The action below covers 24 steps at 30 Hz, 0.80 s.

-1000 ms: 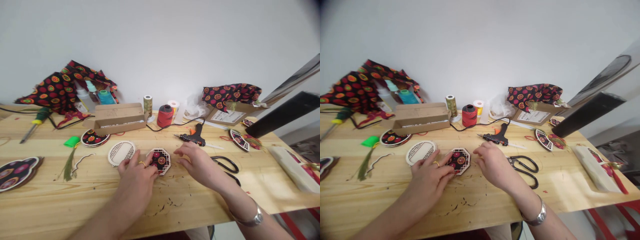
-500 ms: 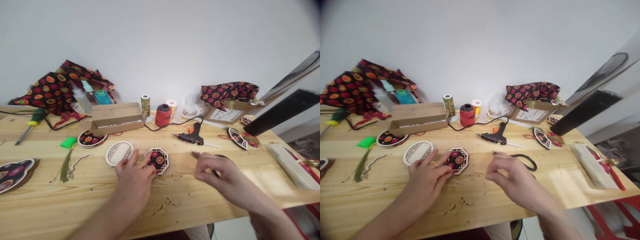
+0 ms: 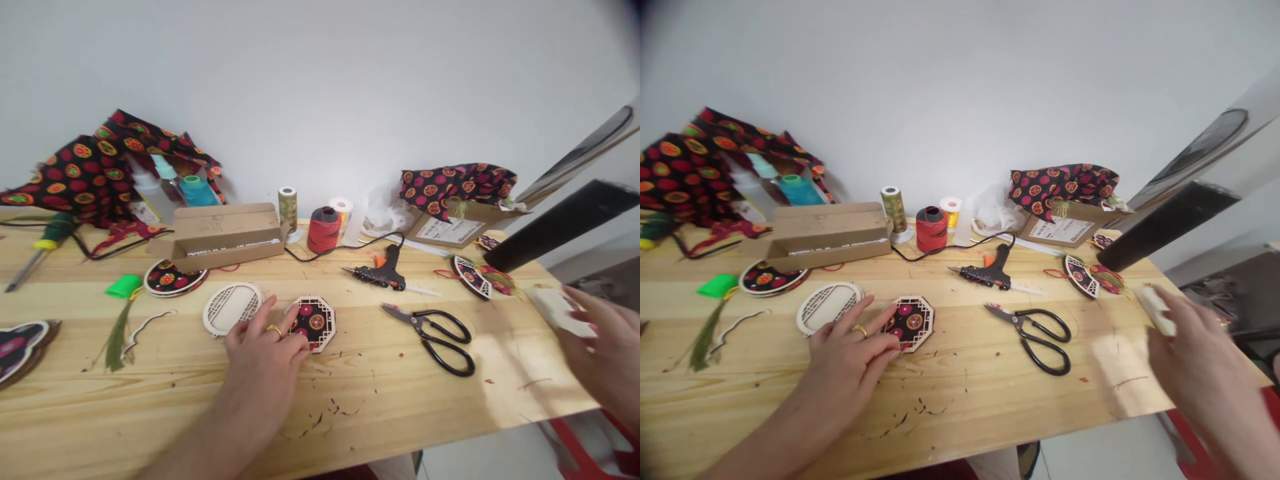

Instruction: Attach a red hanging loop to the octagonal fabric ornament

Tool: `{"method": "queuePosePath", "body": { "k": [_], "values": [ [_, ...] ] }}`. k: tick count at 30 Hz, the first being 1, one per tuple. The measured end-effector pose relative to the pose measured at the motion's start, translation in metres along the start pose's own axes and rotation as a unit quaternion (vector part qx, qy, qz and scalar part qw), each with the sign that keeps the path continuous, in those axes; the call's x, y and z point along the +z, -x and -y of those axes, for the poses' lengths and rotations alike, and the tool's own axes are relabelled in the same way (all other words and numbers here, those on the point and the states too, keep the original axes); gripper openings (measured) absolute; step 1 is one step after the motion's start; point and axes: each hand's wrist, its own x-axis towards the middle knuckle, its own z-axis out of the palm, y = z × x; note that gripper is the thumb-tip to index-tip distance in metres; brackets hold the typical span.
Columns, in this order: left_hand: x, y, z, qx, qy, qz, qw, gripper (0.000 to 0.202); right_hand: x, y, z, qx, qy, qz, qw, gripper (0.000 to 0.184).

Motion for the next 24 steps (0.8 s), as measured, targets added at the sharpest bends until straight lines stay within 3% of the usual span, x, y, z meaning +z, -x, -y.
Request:
{"method": "queuePosePath", "body": {
  "k": [1, 3, 6, 9, 14, 17, 20, 24],
  "values": [
    [0.0, 0.0, 0.0, -0.002, 0.002, 0.0, 1.0, 0.028, 0.009, 0.002, 0.019, 0.017, 0.02, 0.011, 1.0, 0.025],
    [-0.001, 0.0, 0.0, -0.004, 0.004, -0.002, 1.0, 0.027, 0.03, 0.007, 0.064, -0.003, -0.079, 0.071, 0.994, 0.026],
    [-0.002, 0.001, 0.001, -0.003, 0.005, -0.006, 1.0, 0.027, 0.067, 0.017, 0.128, -0.104, -0.191, 0.209, 0.953, 0.024],
    [-0.001, 0.0, 0.001, 0.002, 0.007, -0.005, 1.0, 0.027, 0.096, 0.022, 0.171, -0.129, -0.233, 0.273, 0.924, 0.023],
    [-0.003, 0.0, 0.003, 0.0, 0.06, -0.005, 0.998, 0.027, 0.119, 0.015, 0.195, -0.143, -0.268, 0.312, 0.901, 0.023],
    [-0.008, 0.005, 0.01, -0.016, 0.167, -0.034, 0.985, 0.024, 0.124, 0.009, 0.195, -0.086, -0.309, 0.343, 0.883, 0.027],
    [-0.015, 0.013, 0.021, -0.12, 0.329, -0.029, 0.936, 0.02, 0.124, 0.005, 0.194, -0.015, -0.352, 0.39, 0.851, 0.032],
    [-0.023, 0.021, 0.028, -0.243, 0.564, 0.047, 0.788, 0.017, 0.125, 0.005, 0.194, 0.014, -0.369, 0.401, 0.839, 0.029]
  ]
}}
